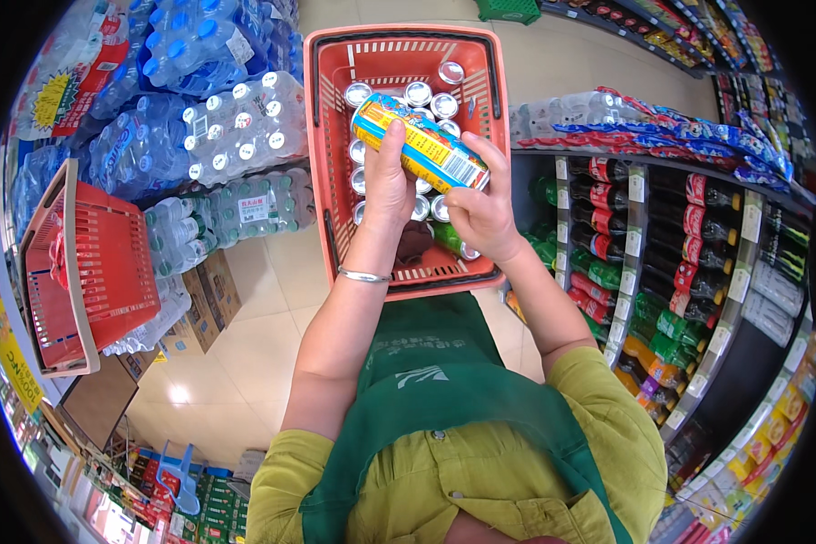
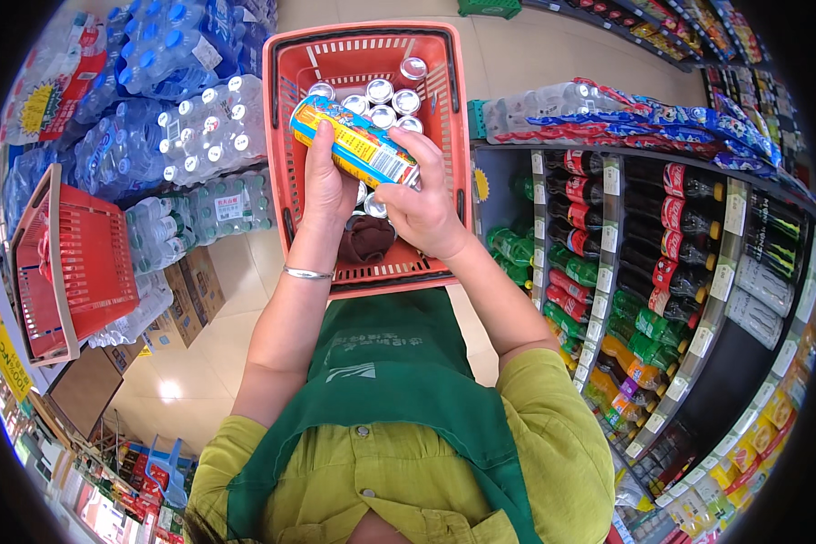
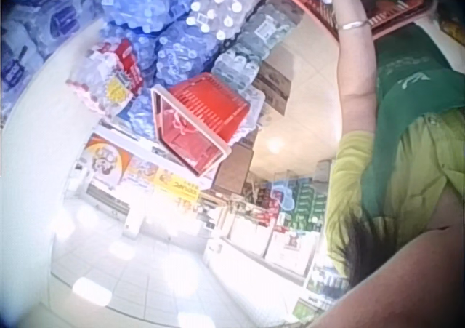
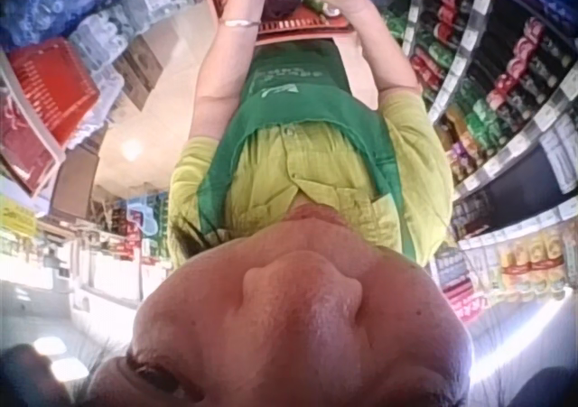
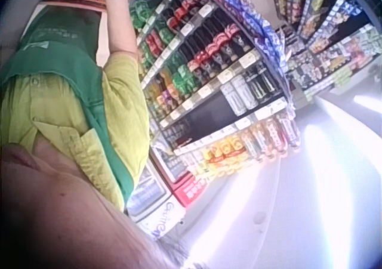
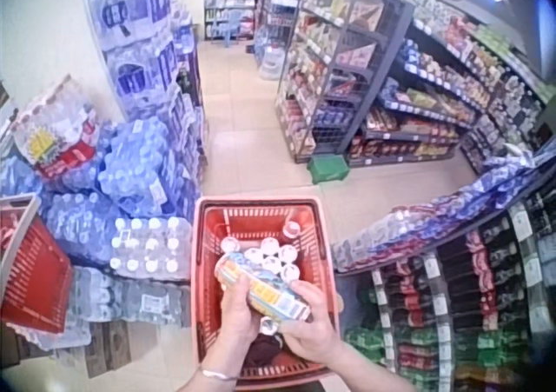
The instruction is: The person picks up several cans of drinks from a basket and places them onto a shelf in a store.
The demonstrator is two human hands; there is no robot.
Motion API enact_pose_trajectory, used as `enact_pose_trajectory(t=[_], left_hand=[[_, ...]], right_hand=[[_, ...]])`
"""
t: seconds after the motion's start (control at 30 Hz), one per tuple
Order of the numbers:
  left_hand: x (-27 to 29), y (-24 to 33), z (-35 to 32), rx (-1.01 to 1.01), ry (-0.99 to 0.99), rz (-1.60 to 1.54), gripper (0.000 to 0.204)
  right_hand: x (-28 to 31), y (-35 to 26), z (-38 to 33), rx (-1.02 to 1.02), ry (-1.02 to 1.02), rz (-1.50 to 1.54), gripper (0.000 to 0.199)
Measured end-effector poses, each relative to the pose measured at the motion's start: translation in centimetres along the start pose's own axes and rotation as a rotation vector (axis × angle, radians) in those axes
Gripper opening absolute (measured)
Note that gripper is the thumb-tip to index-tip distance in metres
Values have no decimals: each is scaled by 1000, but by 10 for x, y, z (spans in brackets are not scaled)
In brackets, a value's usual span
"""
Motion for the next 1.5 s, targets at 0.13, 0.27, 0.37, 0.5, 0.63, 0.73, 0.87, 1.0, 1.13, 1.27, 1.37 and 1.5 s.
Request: enact_pose_trajectory(t=[0.13, 0.27, 0.37, 0.5, 0.63, 0.73, 0.87, 1.0, 1.13, 1.27, 1.37, 1.5], left_hand=[[3, -1, -2, -1, -15, 21, 45], [11, -1, -4, 72, -9, 89, 47], [55, -16, 1, 206, 53, 417, 53], [97, -27, -16, 165, 19, 1294, 44], [116, -60, -66, 446, -349, 2088, 59], [119, -75, -79, 631, -432, 2025, 62], [110, -95, -90, 483, -517, 2138, 50], [102, -109, -101, 385, -512, 2159, 34], [99, -109, -110, 352, -531, 2117, 32], [99, -103, -111, 259, -495, 2071, 33], [101, -104, -112, 238, -455, 2031, 32], [101, -105, -113, 242, -454, 2052, 31]], right_hand=[[-1, 0, -2, -12, -44, -13, 26], [-6, 15, -3, -84, -42, 42, 26], [-10, 34, 8, -215, 9, 63, 31], [-41, 101, 32, -243, 5, -41, 35], [-80, 153, 56, -173, -100, -226, 37], [-109, 177, 66, -163, -205, -346, 41], [-147, 203, 69, -185, -336, -389, 42], [-188, 229, 61, -229, -549, -420, 40], [-206, 248, 48, -274, -583, -401, 37], [-183, 222, 42, -90, -491, -285, 35], [-148, 176, 14, -145, -602, -327, 38], [-130, 148, -60, -66, -775, -561, 47]])
Point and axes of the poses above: each hand's wrist, its own z-axis towards the middle knuckle, its own x-axis out of the back of the hand, y = z × x, the point moved 8 cm from there along z, towards the middle knuckle, and after that the axes turned 2 degrees about -y, right-handed, at the moved point
